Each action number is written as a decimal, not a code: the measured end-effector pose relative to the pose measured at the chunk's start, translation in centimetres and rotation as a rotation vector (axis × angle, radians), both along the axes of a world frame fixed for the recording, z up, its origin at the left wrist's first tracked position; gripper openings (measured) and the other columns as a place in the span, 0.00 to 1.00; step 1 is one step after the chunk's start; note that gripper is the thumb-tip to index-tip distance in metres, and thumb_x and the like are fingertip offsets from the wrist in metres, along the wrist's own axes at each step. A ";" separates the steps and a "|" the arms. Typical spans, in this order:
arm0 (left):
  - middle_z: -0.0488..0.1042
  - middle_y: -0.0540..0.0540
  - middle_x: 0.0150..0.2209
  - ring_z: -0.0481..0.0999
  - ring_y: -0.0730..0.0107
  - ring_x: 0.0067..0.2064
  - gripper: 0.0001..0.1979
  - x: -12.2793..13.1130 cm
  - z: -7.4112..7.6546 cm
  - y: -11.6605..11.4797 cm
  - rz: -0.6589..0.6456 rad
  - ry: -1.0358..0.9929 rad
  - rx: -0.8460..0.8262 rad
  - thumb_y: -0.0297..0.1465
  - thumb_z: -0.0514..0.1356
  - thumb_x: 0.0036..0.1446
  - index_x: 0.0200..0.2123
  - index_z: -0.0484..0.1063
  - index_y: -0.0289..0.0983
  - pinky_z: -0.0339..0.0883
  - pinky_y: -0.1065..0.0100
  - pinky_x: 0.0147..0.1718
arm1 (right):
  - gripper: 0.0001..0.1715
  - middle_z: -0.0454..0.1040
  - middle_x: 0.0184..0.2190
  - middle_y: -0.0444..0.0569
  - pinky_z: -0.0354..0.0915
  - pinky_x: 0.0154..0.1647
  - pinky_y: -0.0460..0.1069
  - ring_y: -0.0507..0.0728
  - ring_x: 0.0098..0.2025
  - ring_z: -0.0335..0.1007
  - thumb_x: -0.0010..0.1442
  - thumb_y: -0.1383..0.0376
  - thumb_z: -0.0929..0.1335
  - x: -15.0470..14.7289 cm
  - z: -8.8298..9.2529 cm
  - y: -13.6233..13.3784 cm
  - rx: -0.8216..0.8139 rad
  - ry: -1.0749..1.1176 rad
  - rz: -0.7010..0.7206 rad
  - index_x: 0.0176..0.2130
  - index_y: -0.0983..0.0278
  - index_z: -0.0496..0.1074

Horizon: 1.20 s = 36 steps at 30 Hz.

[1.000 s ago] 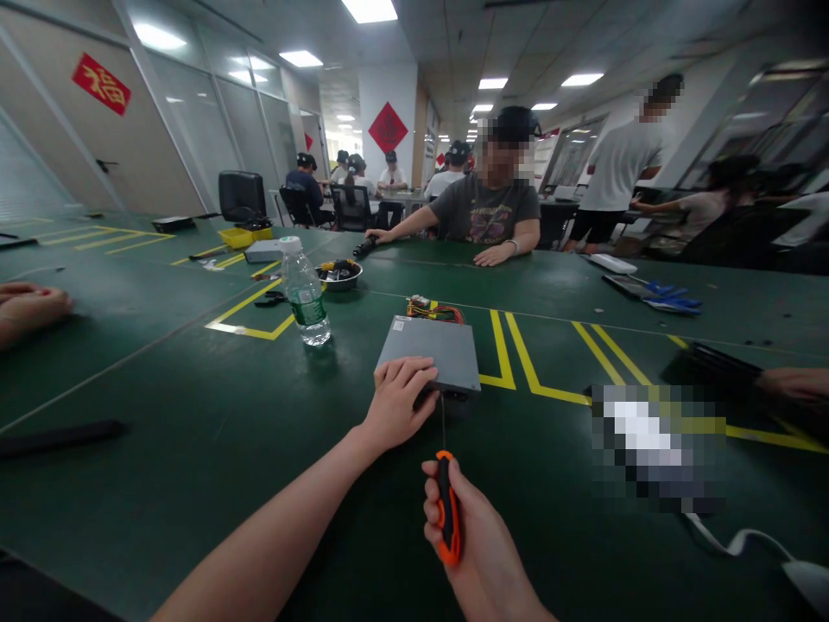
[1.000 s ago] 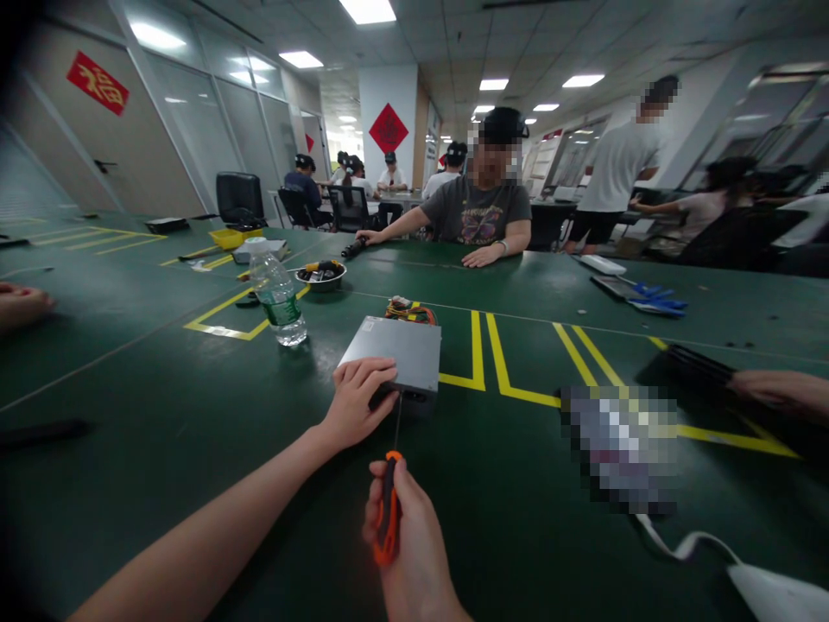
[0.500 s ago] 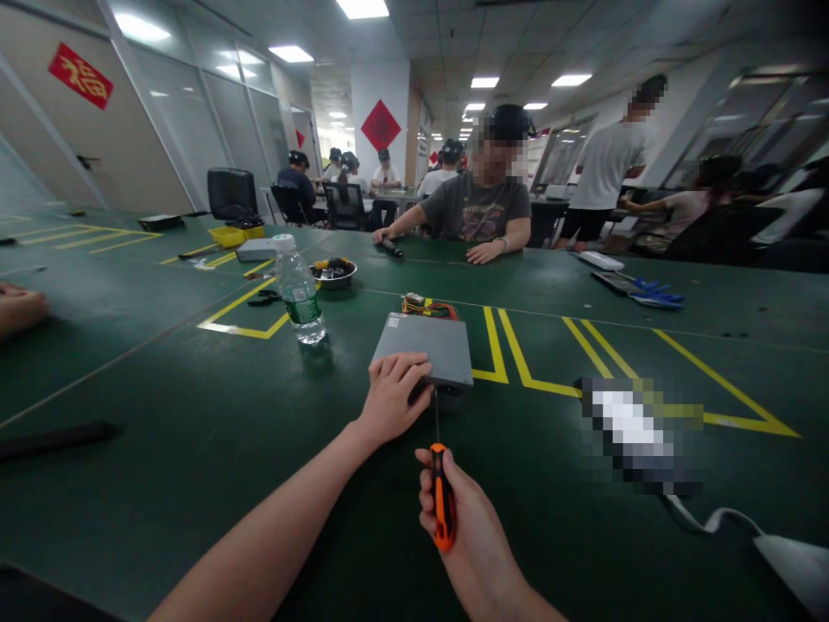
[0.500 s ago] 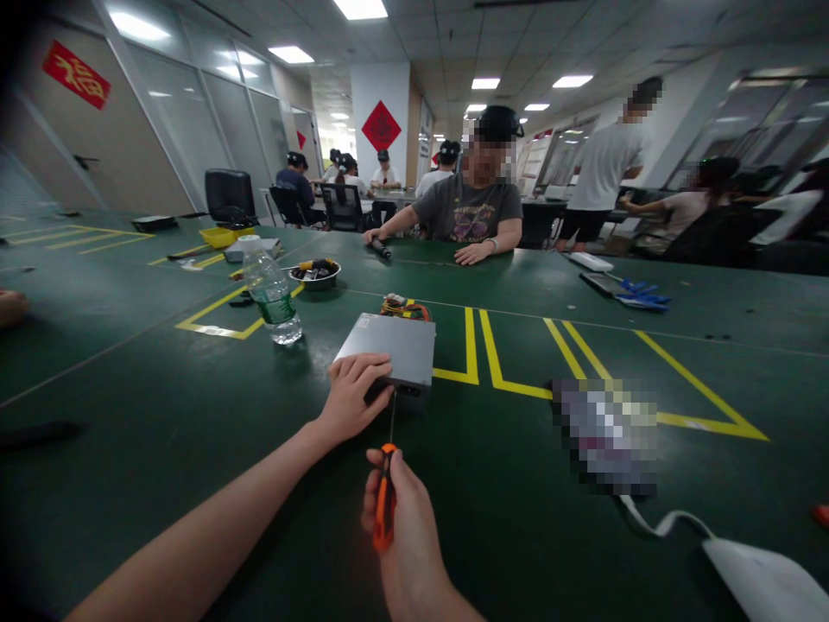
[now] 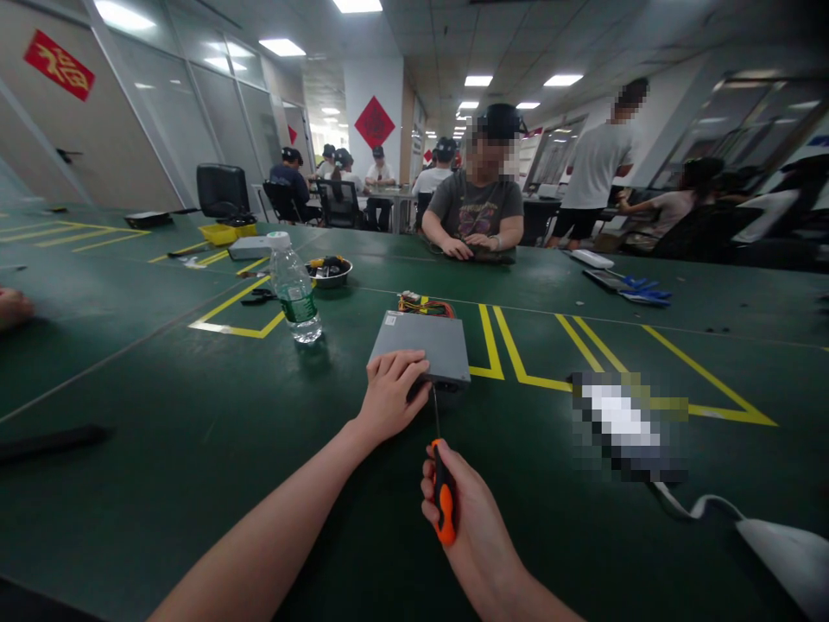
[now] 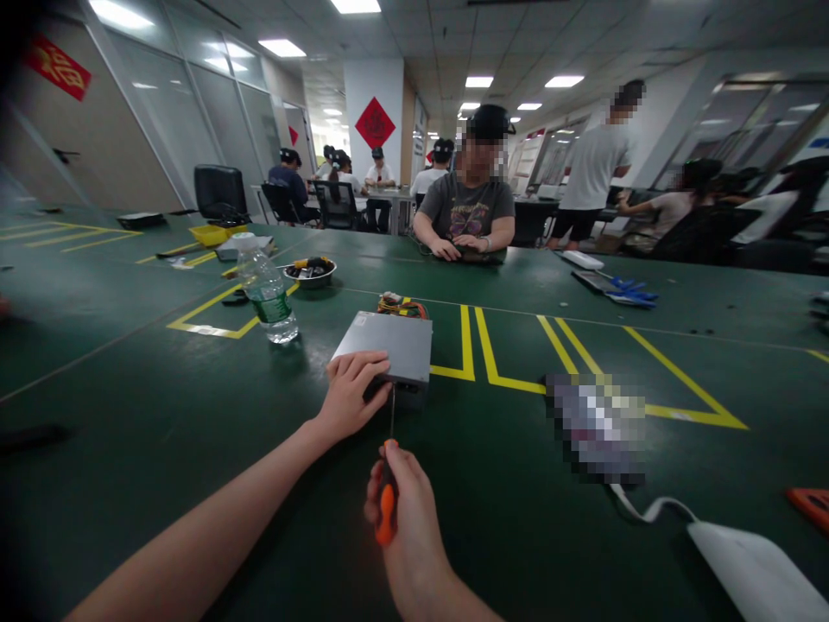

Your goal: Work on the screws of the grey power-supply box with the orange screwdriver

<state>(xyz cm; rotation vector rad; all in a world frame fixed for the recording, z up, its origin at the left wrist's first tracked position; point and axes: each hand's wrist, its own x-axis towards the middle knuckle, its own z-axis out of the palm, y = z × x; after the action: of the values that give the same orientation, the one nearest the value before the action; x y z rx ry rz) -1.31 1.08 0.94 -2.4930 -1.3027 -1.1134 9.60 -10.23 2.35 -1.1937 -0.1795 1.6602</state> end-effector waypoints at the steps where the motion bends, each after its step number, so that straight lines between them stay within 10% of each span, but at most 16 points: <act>1: 0.69 0.48 0.51 0.63 0.63 0.52 0.11 0.0 0.0 0.0 0.001 0.001 0.001 0.33 0.54 0.57 0.44 0.66 0.42 0.51 0.59 0.48 | 0.11 0.67 0.24 0.43 0.54 0.17 0.41 0.47 0.22 0.61 0.51 0.59 0.70 0.1 0.0 0.0 0.028 -0.013 -0.015 0.30 0.65 0.69; 36: 0.68 0.48 0.51 0.63 0.62 0.52 0.12 0.0 -0.2 0.1 -0.014 -0.014 0.013 0.33 0.54 0.57 0.45 0.65 0.42 0.52 0.58 0.48 | 0.19 0.64 0.19 0.41 0.47 0.15 0.40 0.43 0.16 0.53 0.48 0.55 0.71 1.6 -0.2 -1.2 0.072 -0.060 0.013 0.32 0.68 0.70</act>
<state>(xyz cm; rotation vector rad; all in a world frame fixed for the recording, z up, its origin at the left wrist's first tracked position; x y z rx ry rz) -1.35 1.18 0.78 -2.4932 -1.2801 -1.1406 11.15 -11.43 2.16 -1.1912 -0.2830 1.6171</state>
